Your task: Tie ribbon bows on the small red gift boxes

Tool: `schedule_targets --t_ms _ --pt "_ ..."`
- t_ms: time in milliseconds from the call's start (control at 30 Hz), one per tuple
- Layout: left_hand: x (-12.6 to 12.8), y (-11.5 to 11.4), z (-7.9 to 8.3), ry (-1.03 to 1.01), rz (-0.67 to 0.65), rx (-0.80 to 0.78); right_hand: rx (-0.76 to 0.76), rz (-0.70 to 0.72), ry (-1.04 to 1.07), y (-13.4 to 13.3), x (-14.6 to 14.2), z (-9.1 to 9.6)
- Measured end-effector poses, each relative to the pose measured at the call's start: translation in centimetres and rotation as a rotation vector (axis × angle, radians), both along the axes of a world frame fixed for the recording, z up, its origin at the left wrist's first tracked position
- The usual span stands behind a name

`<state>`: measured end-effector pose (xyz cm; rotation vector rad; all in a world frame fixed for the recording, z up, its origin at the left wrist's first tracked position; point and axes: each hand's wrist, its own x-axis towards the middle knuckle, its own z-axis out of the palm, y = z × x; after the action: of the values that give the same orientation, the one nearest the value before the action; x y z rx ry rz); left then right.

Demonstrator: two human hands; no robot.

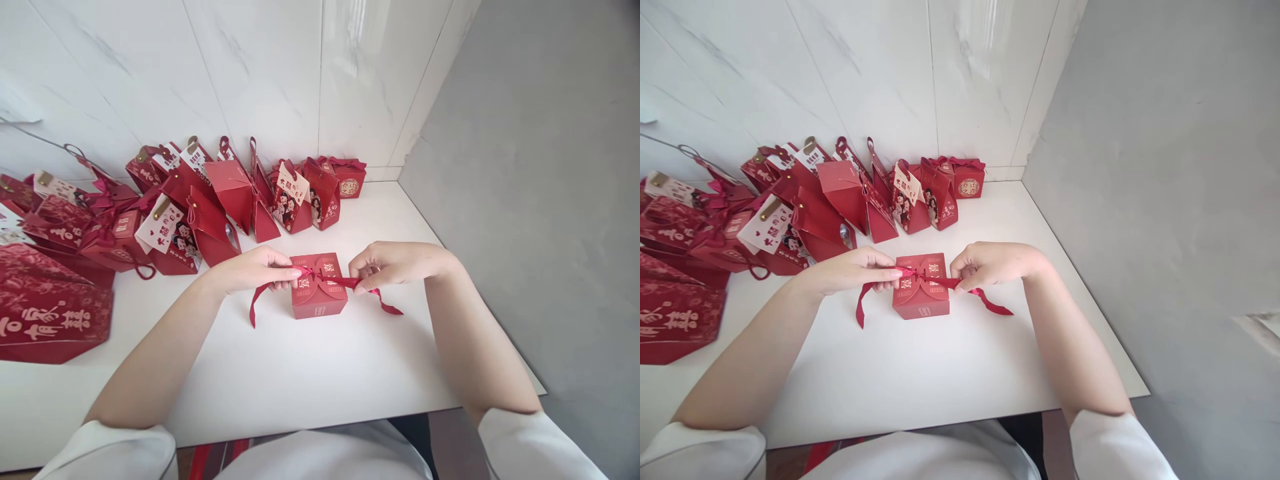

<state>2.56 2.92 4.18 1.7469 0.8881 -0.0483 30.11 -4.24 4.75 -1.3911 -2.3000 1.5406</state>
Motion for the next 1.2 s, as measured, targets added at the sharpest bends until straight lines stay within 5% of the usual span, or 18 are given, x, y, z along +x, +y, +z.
schedule_targets --t_ms 100,233,333,567,833,1200 --pt "0.1 0.0 0.0 -0.02 0.016 0.019 0.114 -0.065 0.02 -0.4 0.0 0.2" --pt "-0.2 0.1 0.3 0.01 -0.026 0.031 0.446 -0.216 0.01 -1.2 -0.5 0.6" --pt "-0.6 0.1 0.8 0.067 -0.077 0.025 0.573 -0.196 -0.053 -1.6 -0.7 0.6" --pt "-0.8 -0.2 1.6 0.145 -0.12 0.074 0.268 -0.056 -0.219 -1.6 0.4 0.3" --pt "-0.1 -0.8 1.2 0.129 -0.023 0.07 0.347 -0.18 -0.054 -0.6 -0.9 0.2" --pt "-0.2 -0.5 1.1 0.102 -0.094 0.147 0.233 -0.117 0.016 -0.7 -2.3 -0.5"
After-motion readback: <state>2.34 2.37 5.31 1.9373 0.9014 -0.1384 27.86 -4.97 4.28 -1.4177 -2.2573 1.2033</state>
